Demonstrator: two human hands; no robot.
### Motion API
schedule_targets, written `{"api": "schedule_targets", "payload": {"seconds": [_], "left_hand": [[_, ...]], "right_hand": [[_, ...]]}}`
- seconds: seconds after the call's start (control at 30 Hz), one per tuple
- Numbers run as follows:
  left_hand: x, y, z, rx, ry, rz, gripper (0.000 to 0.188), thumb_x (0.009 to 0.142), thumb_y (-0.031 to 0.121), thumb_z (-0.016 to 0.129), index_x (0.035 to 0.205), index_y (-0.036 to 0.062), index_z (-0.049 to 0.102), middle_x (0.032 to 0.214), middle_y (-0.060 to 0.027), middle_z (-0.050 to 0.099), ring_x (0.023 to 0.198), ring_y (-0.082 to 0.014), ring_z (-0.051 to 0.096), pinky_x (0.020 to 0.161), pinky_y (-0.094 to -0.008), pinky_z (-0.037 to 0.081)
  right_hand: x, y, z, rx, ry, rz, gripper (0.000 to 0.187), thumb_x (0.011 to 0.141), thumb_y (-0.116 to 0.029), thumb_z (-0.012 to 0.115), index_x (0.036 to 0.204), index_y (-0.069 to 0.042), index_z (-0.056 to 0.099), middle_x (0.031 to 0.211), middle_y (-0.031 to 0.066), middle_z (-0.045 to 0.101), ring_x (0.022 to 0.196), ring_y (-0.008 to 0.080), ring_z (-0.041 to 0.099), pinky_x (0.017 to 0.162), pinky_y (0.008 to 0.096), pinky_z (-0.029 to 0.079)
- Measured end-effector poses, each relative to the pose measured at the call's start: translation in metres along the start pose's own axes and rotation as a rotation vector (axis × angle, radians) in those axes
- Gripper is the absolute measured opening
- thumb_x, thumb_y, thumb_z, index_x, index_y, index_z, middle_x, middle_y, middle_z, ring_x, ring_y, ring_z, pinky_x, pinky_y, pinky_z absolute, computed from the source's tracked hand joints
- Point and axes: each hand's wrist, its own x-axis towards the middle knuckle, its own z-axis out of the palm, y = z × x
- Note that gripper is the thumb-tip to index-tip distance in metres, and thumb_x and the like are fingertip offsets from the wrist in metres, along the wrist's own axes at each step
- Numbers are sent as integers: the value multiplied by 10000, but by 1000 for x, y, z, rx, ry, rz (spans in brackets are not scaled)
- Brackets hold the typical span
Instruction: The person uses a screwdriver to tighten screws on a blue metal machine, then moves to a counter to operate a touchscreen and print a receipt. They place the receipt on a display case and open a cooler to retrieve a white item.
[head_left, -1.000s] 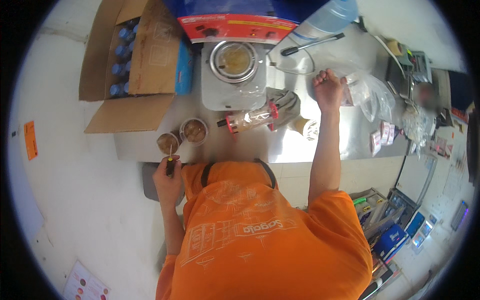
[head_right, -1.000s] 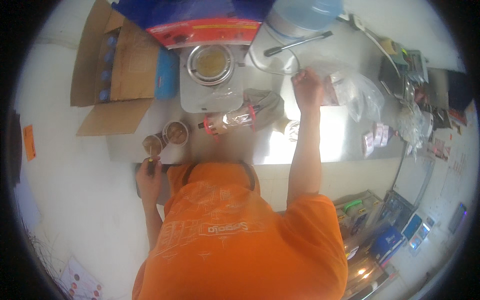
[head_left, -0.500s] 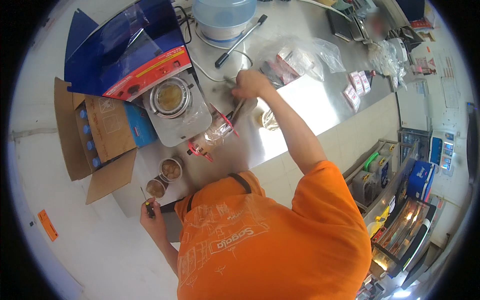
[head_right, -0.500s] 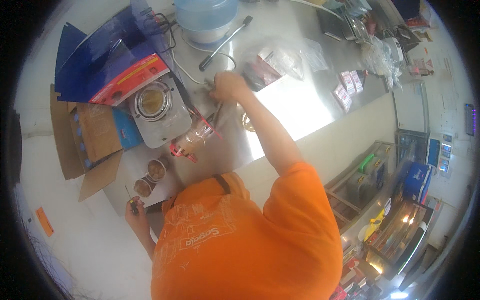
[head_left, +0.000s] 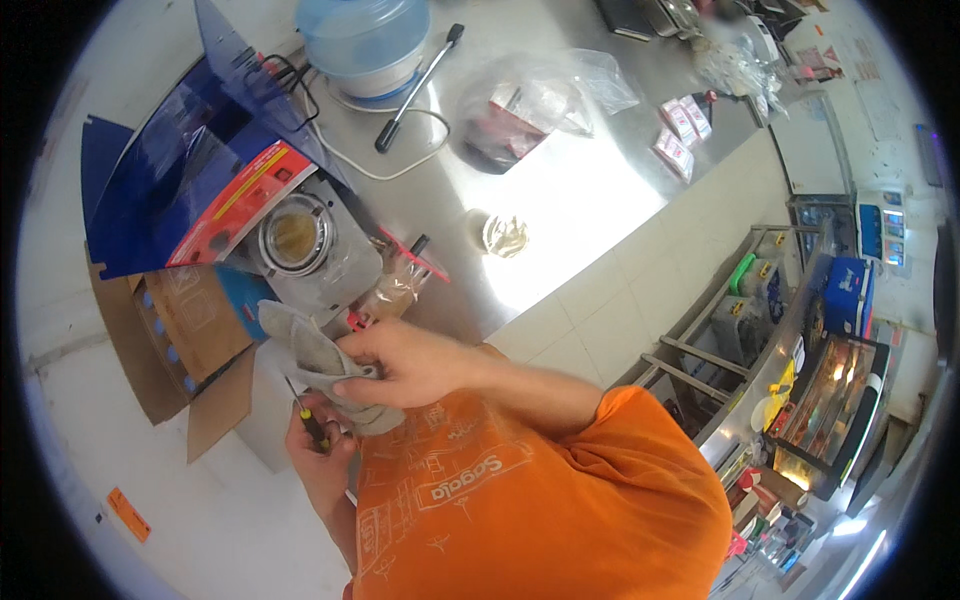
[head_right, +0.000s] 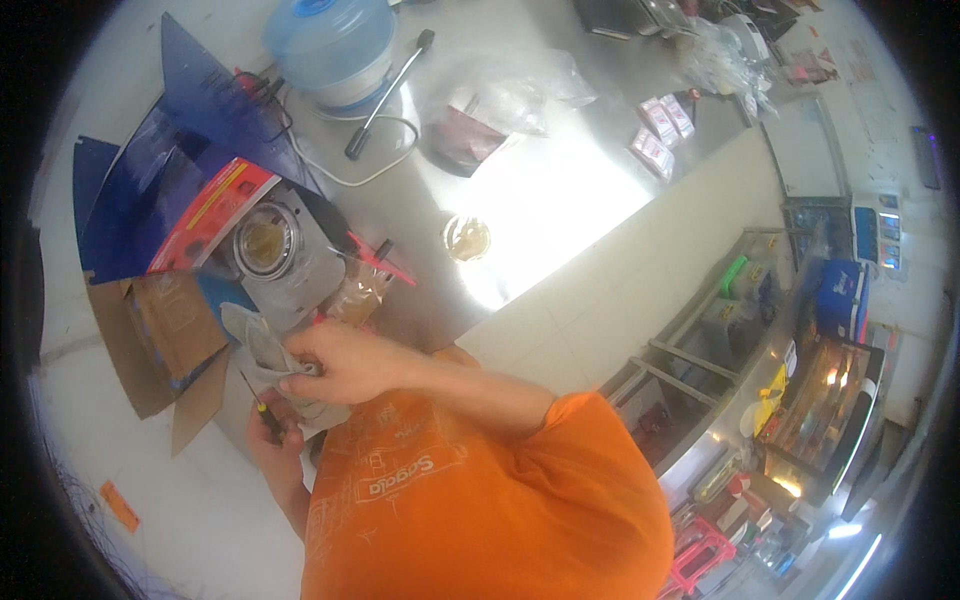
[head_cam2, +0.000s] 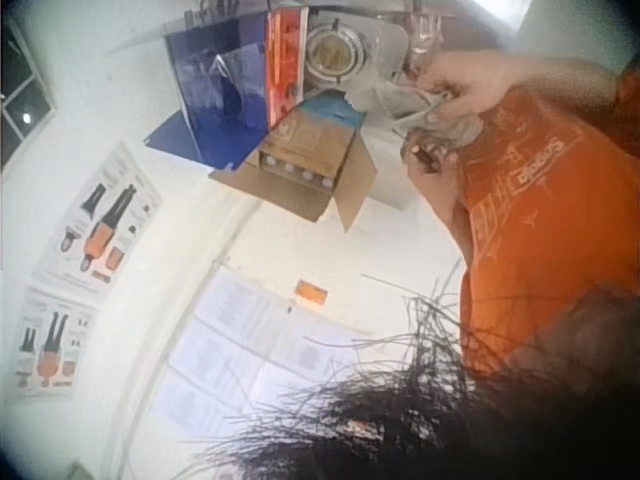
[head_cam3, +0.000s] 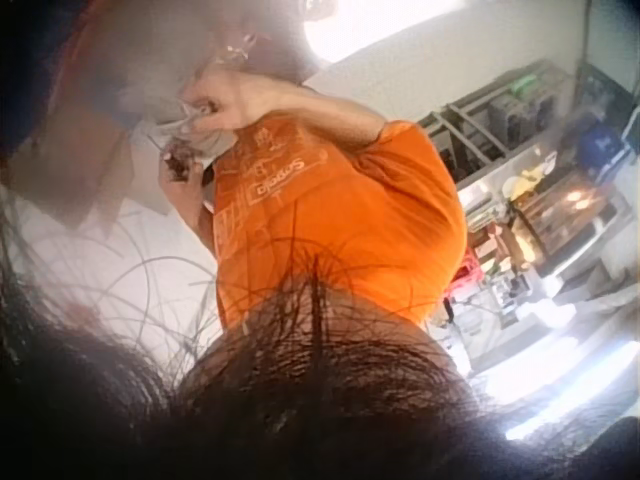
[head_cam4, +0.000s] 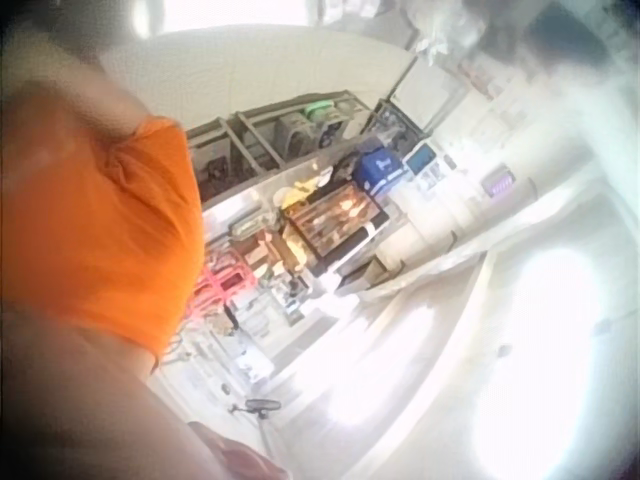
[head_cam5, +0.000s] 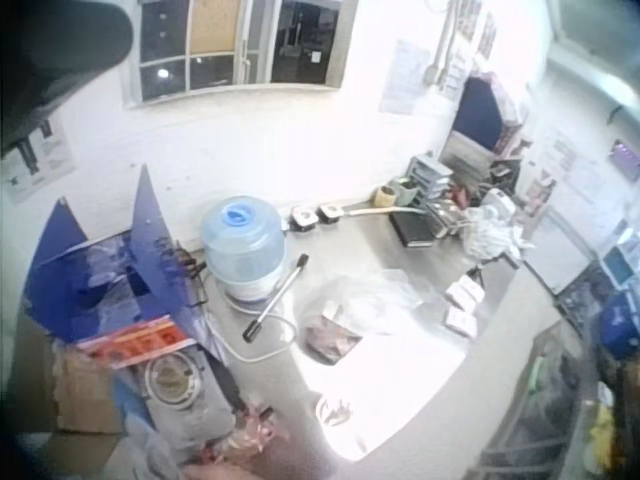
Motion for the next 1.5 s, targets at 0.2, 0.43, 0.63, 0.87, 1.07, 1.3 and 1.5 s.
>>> {"api": "schedule_targets", "payload": {"seconds": [0.2,0.43,0.63,0.87,1.07,1.3,1.5], "left_hand": [[-63,2,-62,177,50,-205,412,711,112,811,1048,9,598,829,52,585,666,-46,489,585,-211,386],[-156,-42,-127,-64,437,-220,219,736,18,742,881,10,578,797,17,613,713,-55,534,613,-211,428],[-137,-93,-204,186,835,-208,169,820,120,698,789,17,568,700,-8,582,672,-85,520,593,-259,428],[-9,-267,-253,404,874,-217,334,845,283,695,1001,-9,650,991,-195,660,922,-384,630,793,-428,493],[15,-253,-273,414,931,-9,351,823,278,708,1044,14,643,1173,-195,592,1060,-384,586,821,-440,484],[32,-288,-319,104,941,-202,404,875,271,649,1088,-70,605,1011,-278,644,967,-430,617,844,-439,473],[25,-285,-311,209,1177,-286,386,917,283,585,1075,-68,609,989,-294,645,960,-440,618,836,-440,472]], "right_hand": [[9,26,97,196,-151,-69,357,955,-261,577,747,29,554,595,149,529,509,277,475,523,368,404],[68,-4,211,60,-671,-142,283,950,-252,556,806,-16,617,705,169,636,665,338,648,569,415,476],[144,24,299,-766,-589,-344,170,850,-192,569,952,-87,655,785,126,696,714,333,685,649,424,560],[200,88,323,-1183,-389,211,260,877,-194,553,1076,-27,550,855,200,688,818,390,681,706,483,548],[241,194,370,-1205,-378,179,299,902,-249,565,1101,-31,518,859,218,677,850,397,673,738,491,536],[249,175,382,-1047,-105,354,453,874,-384,618,1074,21,580,936,258,669,902,406,661,771,473,536],[251,228,371,-1102,-102,377,488,877,-403,601,1052,53,607,1025,268,653,1003,406,629,868,466,506]]}}
